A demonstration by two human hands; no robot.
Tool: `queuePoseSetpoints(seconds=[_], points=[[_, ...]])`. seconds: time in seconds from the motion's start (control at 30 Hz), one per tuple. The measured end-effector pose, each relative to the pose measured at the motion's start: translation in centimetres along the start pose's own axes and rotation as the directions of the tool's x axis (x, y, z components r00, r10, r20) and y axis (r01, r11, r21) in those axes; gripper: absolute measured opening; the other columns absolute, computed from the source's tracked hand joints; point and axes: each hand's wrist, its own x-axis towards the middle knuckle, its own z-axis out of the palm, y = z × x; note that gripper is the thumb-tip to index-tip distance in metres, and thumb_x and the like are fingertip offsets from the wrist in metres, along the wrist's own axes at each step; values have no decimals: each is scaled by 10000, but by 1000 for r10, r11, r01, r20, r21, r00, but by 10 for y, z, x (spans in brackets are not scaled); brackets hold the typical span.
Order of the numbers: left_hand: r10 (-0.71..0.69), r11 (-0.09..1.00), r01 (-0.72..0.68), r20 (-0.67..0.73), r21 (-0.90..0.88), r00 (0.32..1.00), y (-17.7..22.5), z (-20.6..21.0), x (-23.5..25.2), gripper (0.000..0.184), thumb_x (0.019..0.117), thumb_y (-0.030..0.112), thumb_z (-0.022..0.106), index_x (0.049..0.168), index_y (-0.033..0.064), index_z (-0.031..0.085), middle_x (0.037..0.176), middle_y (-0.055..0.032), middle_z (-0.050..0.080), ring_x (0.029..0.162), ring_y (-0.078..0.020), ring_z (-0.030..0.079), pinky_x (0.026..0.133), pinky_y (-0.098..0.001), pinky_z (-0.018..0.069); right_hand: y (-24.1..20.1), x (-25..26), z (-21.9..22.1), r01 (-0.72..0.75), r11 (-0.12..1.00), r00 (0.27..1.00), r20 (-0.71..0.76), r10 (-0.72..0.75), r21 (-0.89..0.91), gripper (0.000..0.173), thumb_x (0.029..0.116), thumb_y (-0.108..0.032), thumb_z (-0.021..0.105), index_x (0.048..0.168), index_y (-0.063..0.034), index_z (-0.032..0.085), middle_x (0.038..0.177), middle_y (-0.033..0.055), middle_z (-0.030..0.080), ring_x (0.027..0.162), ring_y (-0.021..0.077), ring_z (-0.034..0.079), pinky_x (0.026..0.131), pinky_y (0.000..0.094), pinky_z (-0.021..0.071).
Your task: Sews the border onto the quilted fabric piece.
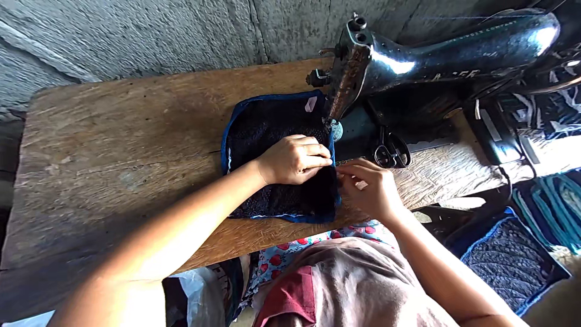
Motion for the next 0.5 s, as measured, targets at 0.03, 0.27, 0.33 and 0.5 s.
queuePoseSetpoints(seconds=[0.03, 0.27, 0.33, 0.5], points=[[2, 1000, -2, 2, 3, 1000, 1, -1, -2, 268, 942, 144, 581, 1054, 72, 814, 1092, -97, 769, 1003, -235, 715, 887, -361, 552, 10, 0, -2, 61, 997, 998, -19, -62, -37, 222, 905, -35, 602, 1017, -20, 792, 1007, 111, 748, 869, 159, 719, 772, 282, 603], [-2, 1000, 3, -17, 11, 1000, 2, -1, -6, 268, 945, 158, 585, 1045, 56, 812, 1096, -98, 775, 1004, -224, 723, 901, -334, 551, 32, -1, -2, 300, 939, 954, 49, -296, -166, 329, 915, 0, 564, 1148, -66, 786, 1033, 130, 730, 965, 271, 670, 844, 351, 552], [-10, 1000, 10, -16, 27, 1000, 4, -2, -7, 266, 944, 164, 587, 1029, 51, 812, 1094, -97, 779, 1025, -220, 729, 925, -328, 549, 32, -1, 2, 319, 928, 948, 70, -311, -192, 351, 915, -6, 552, 1152, -105, 791, 1030, 117, 722, 959, 283, 659, 807, 379, 547], [-47, 996, 46, 19, 78, 999, 13, -1, -11, 295, 965, 217, 569, 1054, 77, 813, 1158, -102, 763, 1083, -230, 720, 954, -364, 552, 26, 4, -3, 241, 966, 969, 82, -233, -99, 293, 932, -47, 562, 1101, -88, 799, 1035, 114, 724, 968, 263, 671, 813, 377, 560]])
